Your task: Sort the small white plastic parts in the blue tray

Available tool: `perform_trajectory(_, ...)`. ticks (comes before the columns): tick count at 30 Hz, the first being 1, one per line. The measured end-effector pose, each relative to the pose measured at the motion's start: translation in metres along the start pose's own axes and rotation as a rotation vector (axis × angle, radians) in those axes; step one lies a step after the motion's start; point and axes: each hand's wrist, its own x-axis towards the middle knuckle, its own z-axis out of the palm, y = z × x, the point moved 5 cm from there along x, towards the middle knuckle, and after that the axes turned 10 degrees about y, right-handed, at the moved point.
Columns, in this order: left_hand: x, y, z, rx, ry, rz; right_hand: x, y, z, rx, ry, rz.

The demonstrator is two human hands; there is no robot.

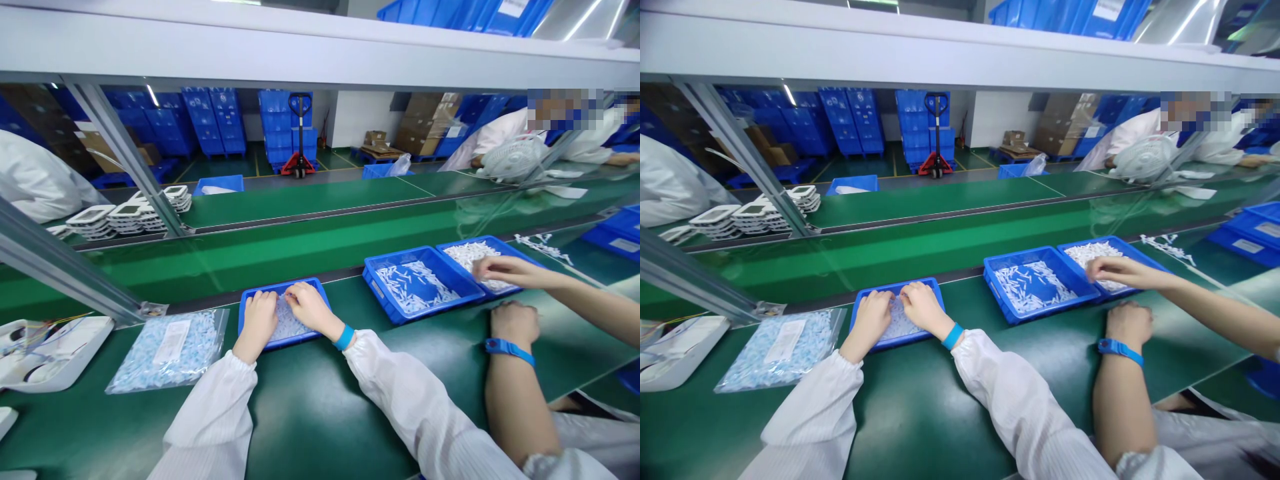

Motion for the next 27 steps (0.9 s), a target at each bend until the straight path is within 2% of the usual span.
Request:
perform_trajectory(6,0.002,-0.003,-0.009,-0.071,0.114,-0.031,0.002,0.009,0.005,0.199,-0.037,0.147)
perform_trajectory(10,0.003,-0.002,-0.014,-0.114,0.147,-0.052,0.003,0.01,0.004,0.297,-0.025,0.163)
perform_trajectory(15,0.004,-0.002,-0.013,-0.159,0.106,-0.086,0.004,0.012,0.004,0.363,-0.02,0.176)
perform_trajectory(21,0.004,-0.004,-0.007,-0.205,0.103,-0.047,0.005,0.018,0.008,0.378,0.016,0.219)
perform_trajectory(27,0.004,-0.005,-0.003,-0.154,0.053,-0.077,0.004,0.017,0.006,0.399,0.027,0.222)
